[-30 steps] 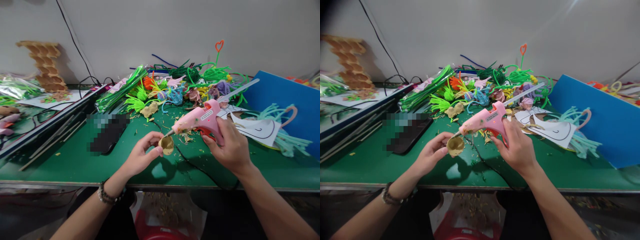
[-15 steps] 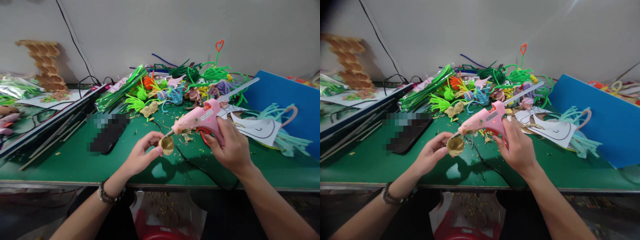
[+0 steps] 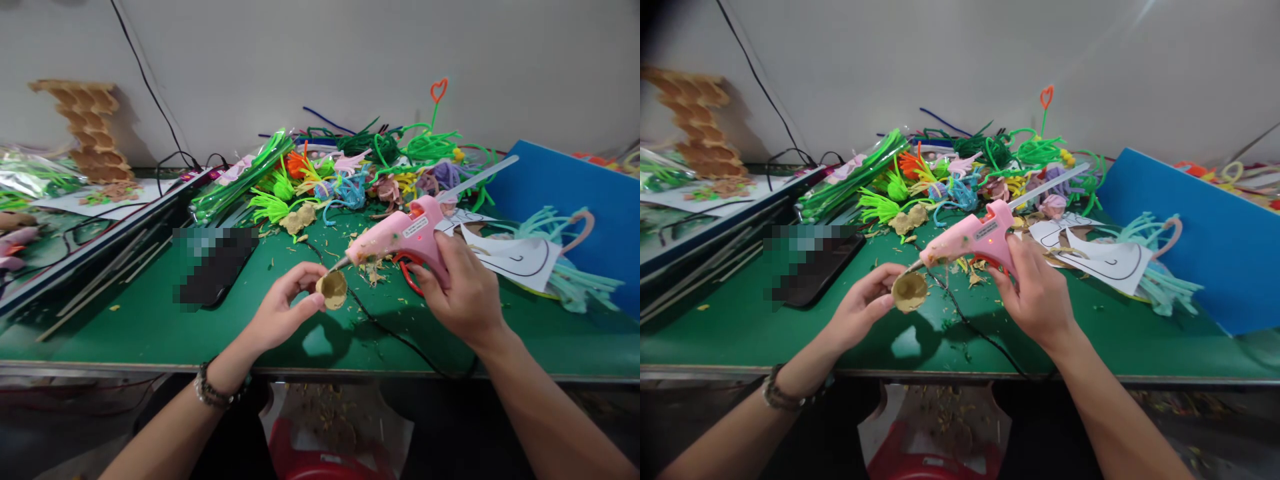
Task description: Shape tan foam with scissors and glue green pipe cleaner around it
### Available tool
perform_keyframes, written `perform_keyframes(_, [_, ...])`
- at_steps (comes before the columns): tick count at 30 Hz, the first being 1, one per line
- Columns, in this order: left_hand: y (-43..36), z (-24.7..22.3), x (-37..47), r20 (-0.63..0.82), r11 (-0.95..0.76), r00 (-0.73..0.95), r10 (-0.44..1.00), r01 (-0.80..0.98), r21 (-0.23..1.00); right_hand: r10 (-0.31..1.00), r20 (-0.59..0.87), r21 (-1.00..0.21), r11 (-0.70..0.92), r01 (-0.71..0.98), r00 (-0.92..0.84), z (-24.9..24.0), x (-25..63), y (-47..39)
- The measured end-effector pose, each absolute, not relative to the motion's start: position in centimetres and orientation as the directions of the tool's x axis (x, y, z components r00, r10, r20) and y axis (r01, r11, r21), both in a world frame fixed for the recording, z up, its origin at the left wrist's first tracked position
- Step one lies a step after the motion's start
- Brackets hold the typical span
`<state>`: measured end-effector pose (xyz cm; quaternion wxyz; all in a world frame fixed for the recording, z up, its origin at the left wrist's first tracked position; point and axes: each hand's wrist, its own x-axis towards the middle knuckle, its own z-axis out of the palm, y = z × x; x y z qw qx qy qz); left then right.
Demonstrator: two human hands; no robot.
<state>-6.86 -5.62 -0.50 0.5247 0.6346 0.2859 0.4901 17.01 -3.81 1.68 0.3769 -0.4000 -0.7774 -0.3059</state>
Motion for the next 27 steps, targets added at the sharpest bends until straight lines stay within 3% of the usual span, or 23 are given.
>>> perform_keyframes(27, [-5.59, -0.61, -6.73, 0.36, -0.314, 0.334, 0.871, -0.185, 0.931, 0.398, 0.836, 0.154, 0.489, 0.859, -0.377, 1.69, 17.35, -3.64])
